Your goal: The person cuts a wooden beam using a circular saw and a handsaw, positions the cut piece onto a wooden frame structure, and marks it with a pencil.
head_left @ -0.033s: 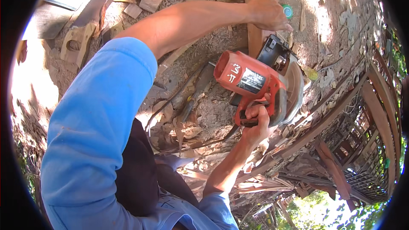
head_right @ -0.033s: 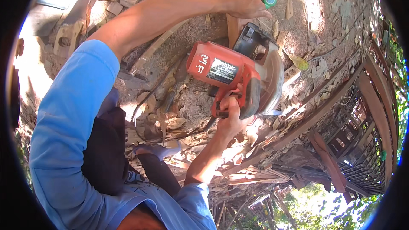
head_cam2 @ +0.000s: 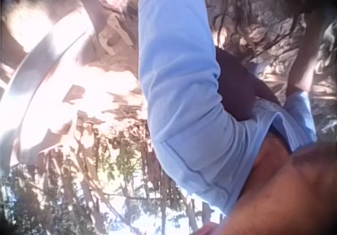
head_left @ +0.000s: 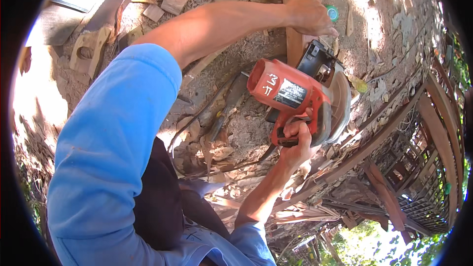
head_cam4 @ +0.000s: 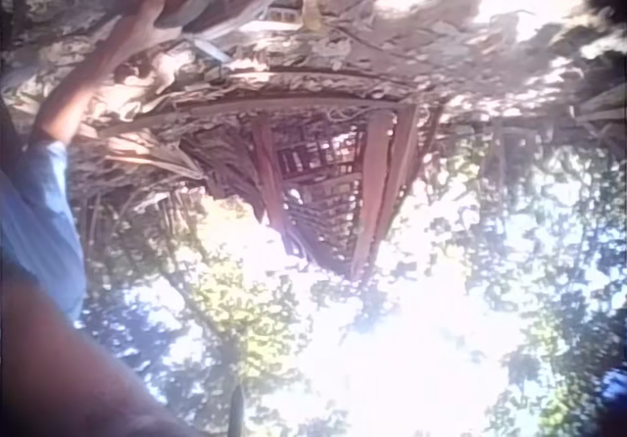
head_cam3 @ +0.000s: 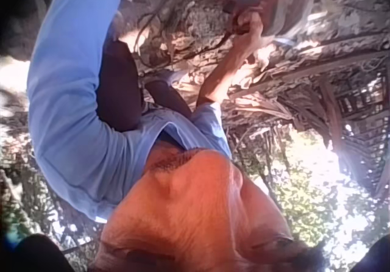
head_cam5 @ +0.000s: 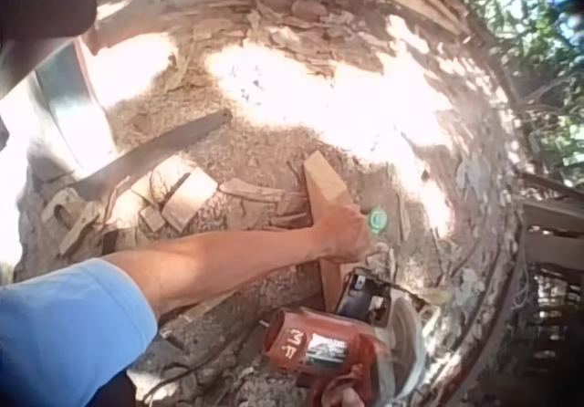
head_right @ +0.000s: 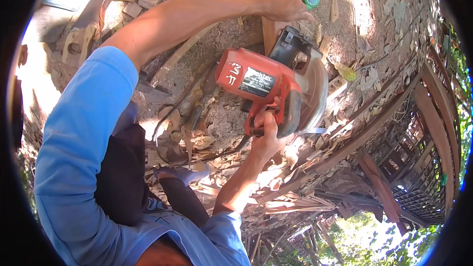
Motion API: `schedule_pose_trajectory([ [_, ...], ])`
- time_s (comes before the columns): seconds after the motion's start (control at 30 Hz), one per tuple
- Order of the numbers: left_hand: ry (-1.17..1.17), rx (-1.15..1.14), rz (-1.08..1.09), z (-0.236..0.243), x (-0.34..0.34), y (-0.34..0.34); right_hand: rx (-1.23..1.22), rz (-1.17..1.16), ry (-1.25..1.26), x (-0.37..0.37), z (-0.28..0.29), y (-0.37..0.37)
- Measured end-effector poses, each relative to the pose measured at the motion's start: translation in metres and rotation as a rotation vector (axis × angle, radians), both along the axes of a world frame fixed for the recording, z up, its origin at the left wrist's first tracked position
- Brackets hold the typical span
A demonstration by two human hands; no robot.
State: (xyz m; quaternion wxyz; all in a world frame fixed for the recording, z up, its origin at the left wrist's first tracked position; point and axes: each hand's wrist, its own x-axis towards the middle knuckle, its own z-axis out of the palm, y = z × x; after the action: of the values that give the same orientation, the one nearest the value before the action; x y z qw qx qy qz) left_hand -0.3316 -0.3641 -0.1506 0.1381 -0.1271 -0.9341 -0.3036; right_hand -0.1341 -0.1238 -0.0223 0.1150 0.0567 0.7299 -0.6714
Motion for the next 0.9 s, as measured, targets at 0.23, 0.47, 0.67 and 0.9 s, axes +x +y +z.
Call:
schedule_pose_trajectory([
  [0.23,-0.023,0.012,-0.016,0.004,0.002,-0.001,-0.023,0.096,0.062,-0.004,-0.003,0.002],
  [0.47,-0.012,0.014,0.002,0.011,0.008,-0.001,0.007,0.052,0.063,-0.01,0.002,-0.009],
  [0.67,-0.072,-0.023,0.012,0.015,0.008,-0.002,-0.016,0.022,0.071,-0.015,0.004,-0.015],
  [0.9,0.039,-0.163,0.051,0.012,0.01,0.003,0.001,-0.022,0.001,-0.01,0.013,-0.018],
])
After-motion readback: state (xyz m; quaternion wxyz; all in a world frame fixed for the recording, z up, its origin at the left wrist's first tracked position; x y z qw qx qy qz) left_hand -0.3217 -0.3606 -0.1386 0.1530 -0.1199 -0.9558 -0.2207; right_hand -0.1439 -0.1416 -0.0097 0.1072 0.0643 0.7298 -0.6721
